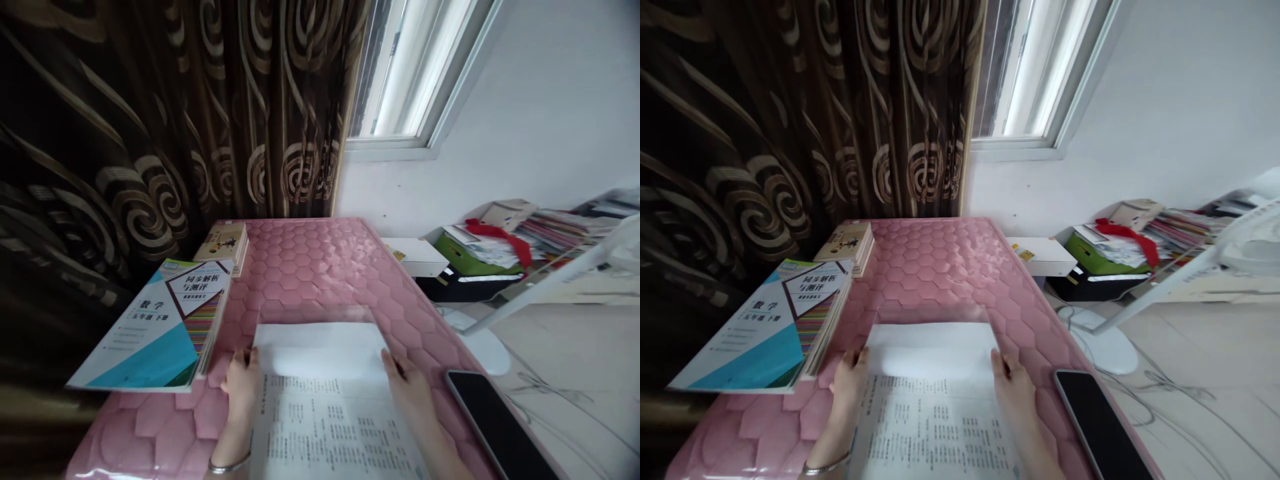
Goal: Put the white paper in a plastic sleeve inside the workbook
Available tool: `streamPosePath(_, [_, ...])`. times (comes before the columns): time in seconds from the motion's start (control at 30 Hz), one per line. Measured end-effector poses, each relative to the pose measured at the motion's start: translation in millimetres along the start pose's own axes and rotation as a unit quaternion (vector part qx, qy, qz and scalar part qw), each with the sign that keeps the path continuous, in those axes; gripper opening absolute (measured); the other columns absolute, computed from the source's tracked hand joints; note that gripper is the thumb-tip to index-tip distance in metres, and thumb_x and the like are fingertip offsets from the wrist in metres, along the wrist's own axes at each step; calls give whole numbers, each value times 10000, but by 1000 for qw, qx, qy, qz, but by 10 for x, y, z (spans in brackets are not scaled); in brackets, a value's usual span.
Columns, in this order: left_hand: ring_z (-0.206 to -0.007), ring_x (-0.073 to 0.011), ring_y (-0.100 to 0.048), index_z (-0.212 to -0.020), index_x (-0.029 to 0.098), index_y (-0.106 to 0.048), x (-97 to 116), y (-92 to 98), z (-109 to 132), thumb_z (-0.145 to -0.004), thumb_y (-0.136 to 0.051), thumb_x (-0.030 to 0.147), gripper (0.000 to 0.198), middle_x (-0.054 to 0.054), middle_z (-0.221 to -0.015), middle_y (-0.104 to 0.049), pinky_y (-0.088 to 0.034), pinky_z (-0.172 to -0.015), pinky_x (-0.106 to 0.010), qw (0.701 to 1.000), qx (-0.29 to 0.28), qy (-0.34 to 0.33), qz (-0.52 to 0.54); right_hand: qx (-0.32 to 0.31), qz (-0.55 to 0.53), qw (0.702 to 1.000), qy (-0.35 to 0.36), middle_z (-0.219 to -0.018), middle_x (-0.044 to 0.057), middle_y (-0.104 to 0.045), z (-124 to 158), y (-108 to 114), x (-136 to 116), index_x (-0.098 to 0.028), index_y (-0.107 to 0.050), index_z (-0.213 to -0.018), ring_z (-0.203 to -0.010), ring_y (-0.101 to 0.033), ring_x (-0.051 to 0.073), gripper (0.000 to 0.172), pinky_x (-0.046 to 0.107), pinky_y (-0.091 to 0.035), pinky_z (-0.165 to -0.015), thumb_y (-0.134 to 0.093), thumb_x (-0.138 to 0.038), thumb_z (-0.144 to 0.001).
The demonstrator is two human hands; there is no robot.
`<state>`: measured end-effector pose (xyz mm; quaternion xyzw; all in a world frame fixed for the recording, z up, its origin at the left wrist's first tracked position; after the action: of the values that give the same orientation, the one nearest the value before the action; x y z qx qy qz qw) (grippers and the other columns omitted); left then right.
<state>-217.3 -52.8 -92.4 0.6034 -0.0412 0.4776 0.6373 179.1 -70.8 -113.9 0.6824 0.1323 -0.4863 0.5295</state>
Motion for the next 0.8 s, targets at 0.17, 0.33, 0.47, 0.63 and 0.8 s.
streamPosePath(0.17, [-877,-301,-647,-721,190,-587,24,26,10,-869,-474,274,205,-94,-814,-715,-369,-823,-434,1000,13,-17,10,-17,-53,998,-5,-562,35,-608,38,17,-64,-221,-555,-612,-586,-591,230,426,316,-445,-550,-482,-634,-684])
streamPosePath(0.33, [-882,-309,-642,-755,173,-572,13,-52,-8,-858,-467,256,169,-117,-824,-708,-351,-805,-447,998,45,-37,-25,-2,-51,999,2,-525,25,-578,56,40,-117,-232,-529,-564,-551,-560,220,416,316,-423,-531,-489,-631,-676])
streamPosePath(0.47, [-859,-294,-646,-749,184,-536,-29,-39,-36,-848,-507,308,162,-90,-775,-691,-364,-809,-438,998,58,-27,-7,-6,-58,998,4,-529,21,-585,63,28,-111,-224,-545,-573,-561,-567,216,439,305,-433,-528,-489,-644,-686])
streamPosePath(0.63, [-772,-259,-658,-829,207,-466,-55,31,-49,-793,-596,314,172,-27,-737,-661,-404,-783,-413,994,64,-28,79,-9,-59,998,0,-566,37,-626,68,17,-76,-207,-587,-611,-576,-587,222,462,307,-445,-539,-504,-655,-689])
streamPosePath(0.8, [-741,-228,-654,-871,213,-460,-91,26,-83,-767,-599,338,215,-4,-711,-634,-459,-748,-379,975,95,-71,190,7,-25,1000,7,-599,52,-646,36,6,-18,-211,-620,-661,-622,-614,239,459,312,-444,-548,-478,-641,-732])
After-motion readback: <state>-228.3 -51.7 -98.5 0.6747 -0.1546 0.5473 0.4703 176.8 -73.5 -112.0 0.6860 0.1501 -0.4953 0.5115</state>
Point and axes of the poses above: each hand's wrist, its own z-axis away from the middle knuckle, its own y-axis out of the back of the hand, x = y × z, the point moved 9 cm from there along -z, towards the middle knuckle
